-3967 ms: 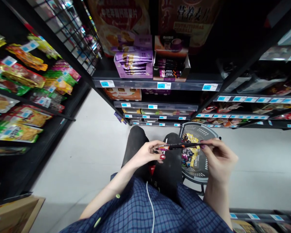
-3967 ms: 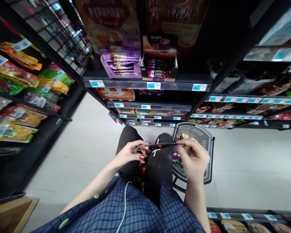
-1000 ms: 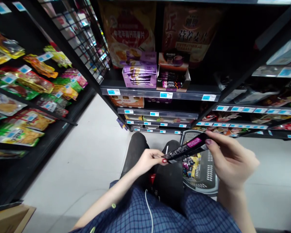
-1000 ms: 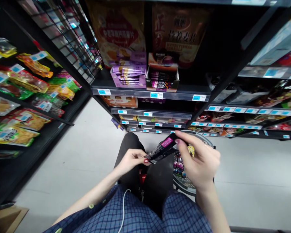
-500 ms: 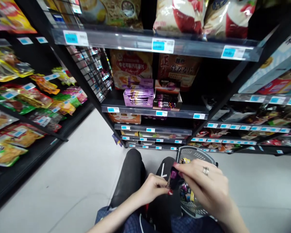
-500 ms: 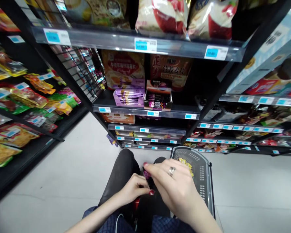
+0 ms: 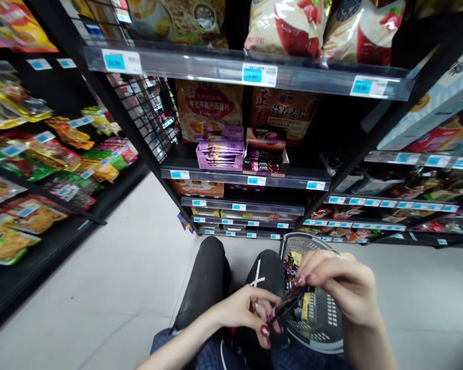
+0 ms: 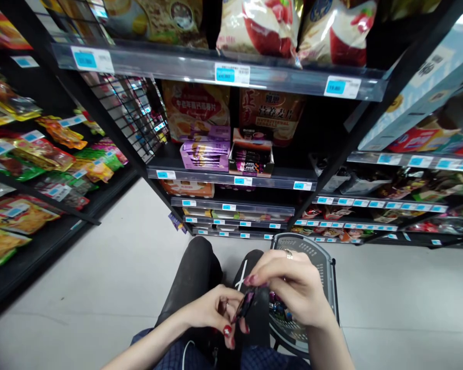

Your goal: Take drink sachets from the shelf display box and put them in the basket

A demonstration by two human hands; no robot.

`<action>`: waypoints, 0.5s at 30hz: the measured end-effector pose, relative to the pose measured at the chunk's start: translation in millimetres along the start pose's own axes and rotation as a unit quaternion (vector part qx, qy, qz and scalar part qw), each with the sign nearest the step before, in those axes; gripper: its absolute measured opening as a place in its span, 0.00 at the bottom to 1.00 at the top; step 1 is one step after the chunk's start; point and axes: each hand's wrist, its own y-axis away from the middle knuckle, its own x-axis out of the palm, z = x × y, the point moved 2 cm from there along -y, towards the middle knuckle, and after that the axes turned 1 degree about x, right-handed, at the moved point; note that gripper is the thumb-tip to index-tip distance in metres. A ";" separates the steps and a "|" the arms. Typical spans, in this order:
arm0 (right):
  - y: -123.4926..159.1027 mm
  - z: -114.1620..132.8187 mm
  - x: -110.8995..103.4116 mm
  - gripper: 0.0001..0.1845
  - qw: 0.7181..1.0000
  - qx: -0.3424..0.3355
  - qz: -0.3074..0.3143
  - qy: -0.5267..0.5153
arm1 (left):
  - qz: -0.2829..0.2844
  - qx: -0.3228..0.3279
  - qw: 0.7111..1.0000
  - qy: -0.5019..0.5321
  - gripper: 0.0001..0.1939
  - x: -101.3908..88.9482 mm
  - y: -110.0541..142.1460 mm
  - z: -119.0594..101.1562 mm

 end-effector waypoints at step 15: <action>1.9 -12.6 -15.1 0.09 0.972 0.063 -0.124 0.190 | -0.164 0.064 0.977 0.122 0.22 -1.3 -2.8 -7.5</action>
